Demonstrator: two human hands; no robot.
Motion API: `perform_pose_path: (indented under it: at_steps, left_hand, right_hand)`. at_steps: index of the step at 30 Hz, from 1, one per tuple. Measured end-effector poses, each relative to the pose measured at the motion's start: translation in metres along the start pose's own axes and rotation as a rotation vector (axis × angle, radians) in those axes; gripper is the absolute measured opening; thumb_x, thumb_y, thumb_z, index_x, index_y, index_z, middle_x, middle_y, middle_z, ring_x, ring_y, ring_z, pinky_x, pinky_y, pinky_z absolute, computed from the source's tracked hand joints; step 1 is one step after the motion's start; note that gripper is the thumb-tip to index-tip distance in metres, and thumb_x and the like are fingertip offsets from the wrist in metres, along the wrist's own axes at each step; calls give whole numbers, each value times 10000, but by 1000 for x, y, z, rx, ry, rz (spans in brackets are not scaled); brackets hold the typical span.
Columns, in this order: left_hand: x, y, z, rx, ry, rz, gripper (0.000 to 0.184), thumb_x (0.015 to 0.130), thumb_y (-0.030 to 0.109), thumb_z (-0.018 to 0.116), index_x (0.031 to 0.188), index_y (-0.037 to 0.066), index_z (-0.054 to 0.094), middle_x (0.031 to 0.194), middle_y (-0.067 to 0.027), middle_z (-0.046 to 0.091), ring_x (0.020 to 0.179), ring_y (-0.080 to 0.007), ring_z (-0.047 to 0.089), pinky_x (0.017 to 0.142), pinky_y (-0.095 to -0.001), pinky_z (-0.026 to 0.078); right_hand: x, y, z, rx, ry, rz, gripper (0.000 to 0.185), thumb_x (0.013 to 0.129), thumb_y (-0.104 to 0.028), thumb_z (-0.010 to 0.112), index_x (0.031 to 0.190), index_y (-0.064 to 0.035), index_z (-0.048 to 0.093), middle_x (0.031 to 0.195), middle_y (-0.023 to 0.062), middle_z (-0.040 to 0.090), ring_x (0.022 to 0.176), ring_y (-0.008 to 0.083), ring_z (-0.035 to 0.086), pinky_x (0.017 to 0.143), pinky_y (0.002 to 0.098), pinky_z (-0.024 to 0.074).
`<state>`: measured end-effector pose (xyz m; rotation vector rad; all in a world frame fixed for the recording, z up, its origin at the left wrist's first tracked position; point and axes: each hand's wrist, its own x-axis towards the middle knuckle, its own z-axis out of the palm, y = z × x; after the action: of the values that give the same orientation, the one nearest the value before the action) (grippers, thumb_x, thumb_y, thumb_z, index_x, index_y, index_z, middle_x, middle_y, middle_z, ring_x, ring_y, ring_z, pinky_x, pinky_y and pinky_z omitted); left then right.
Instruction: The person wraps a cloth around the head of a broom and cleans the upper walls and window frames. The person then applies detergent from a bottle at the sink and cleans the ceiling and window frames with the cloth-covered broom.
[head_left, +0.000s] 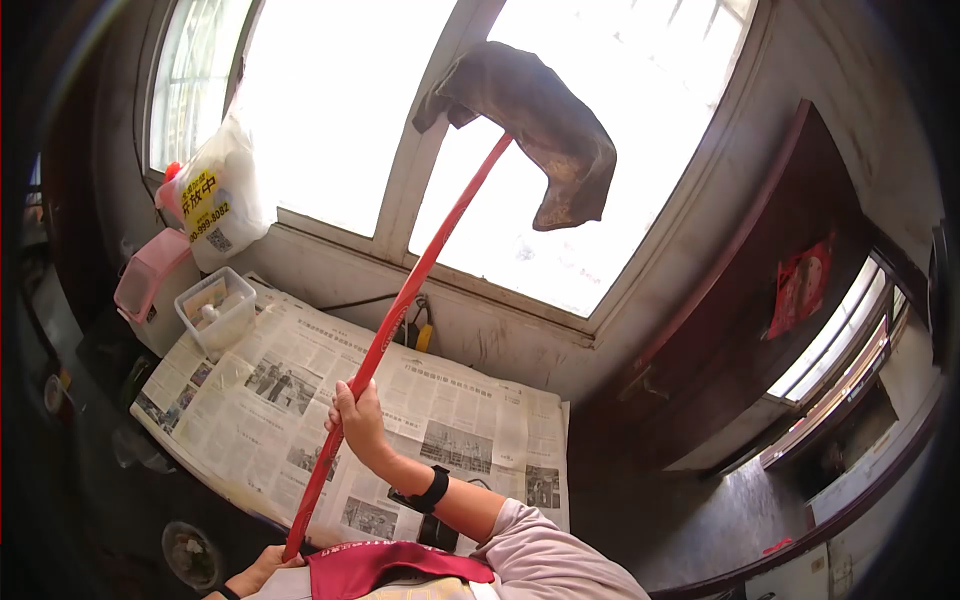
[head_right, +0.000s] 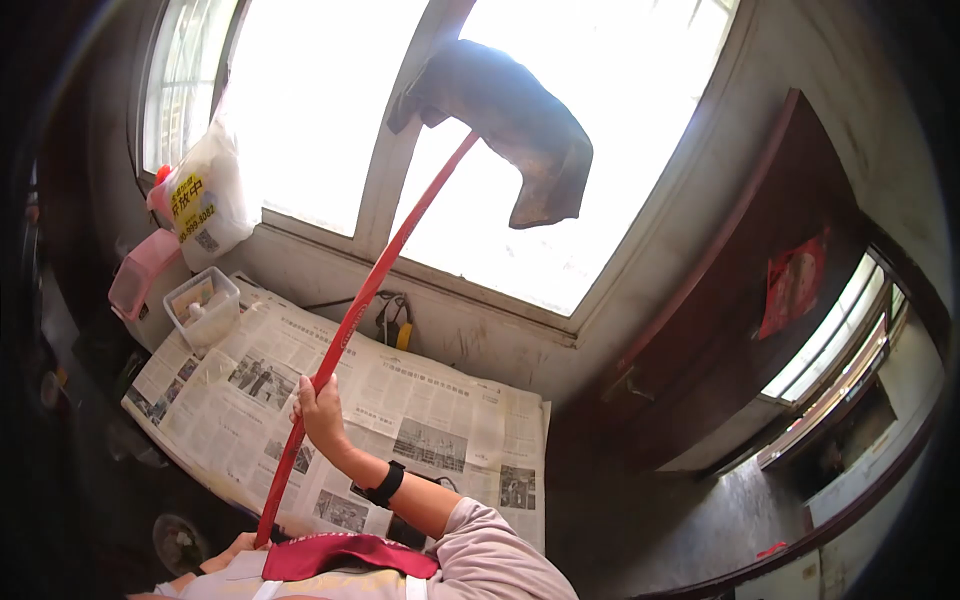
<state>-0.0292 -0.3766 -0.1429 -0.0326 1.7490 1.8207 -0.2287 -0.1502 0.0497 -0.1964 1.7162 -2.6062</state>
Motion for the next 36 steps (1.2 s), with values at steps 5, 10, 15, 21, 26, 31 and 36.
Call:
perform_pose_path:
  at_steps: [5, 10, 15, 21, 26, 31, 36]
  left_hand:
    - [29, 51, 9, 27, -48, 4, 290, 855, 321, 608, 737, 70, 520, 648, 26, 501, 569, -66, 476, 514, -242, 412]
    - [69, 130, 31, -38, -166, 112, 325, 879, 360, 552, 752, 81, 443, 544, 15, 421, 456, -95, 425, 418, -243, 354]
    - [97, 250, 73, -84, -167, 280, 328, 904, 359, 506, 732, 94, 418, 528, 26, 399, 421, -67, 386, 368, -232, 300]
    - [85, 332, 104, -111, -221, 399, 320, 896, 324, 542, 719, 102, 395, 512, 51, 333, 405, -59, 321, 372, -226, 259]
    - [68, 285, 78, 63, -76, 366, 274, 855, 255, 609, 711, 70, 467, 516, 35, 419, 408, -47, 386, 368, -209, 296]
    - [41, 186, 18, 123, -19, 235, 266, 833, 219, 623, 669, 53, 495, 513, 29, 443, 432, -58, 424, 386, -224, 327]
    - [-15, 97, -22, 175, 108, 74, 201, 812, 134, 605, 646, 45, 533, 535, 15, 499, 453, -58, 453, 406, -222, 354]
  right_hand:
    - [38, -40, 1, -77, 24, -112, 169, 908, -136, 464, 926, -61, 314, 675, 42, 404, 468, 112, 433, 413, 279, 438]
    - [87, -129, 5, -250, 8, -328, 173, 919, -163, 440, 809, -44, 378, 571, 38, 429, 401, 131, 450, 354, 285, 422]
    - [141, -243, 12, -419, 57, -480, 281, 923, -179, 419, 671, -56, 399, 485, 39, 411, 358, 158, 440, 354, 308, 411]
    - [148, -326, 23, -353, -32, -476, 221, 917, -130, 404, 717, -37, 415, 534, 40, 416, 429, 151, 433, 417, 297, 435]
    - [115, -284, 16, -319, -95, -380, 143, 906, -129, 437, 855, 5, 425, 605, 69, 490, 496, 190, 542, 456, 321, 489]
    - [49, -192, 28, -325, -38, -222, 152, 908, -128, 450, 925, -12, 353, 638, 68, 479, 478, 163, 545, 411, 290, 488]
    - [4, -62, 31, -156, -55, -301, 149, 903, -108, 464, 901, -30, 337, 652, 63, 478, 500, 160, 537, 498, 301, 499]
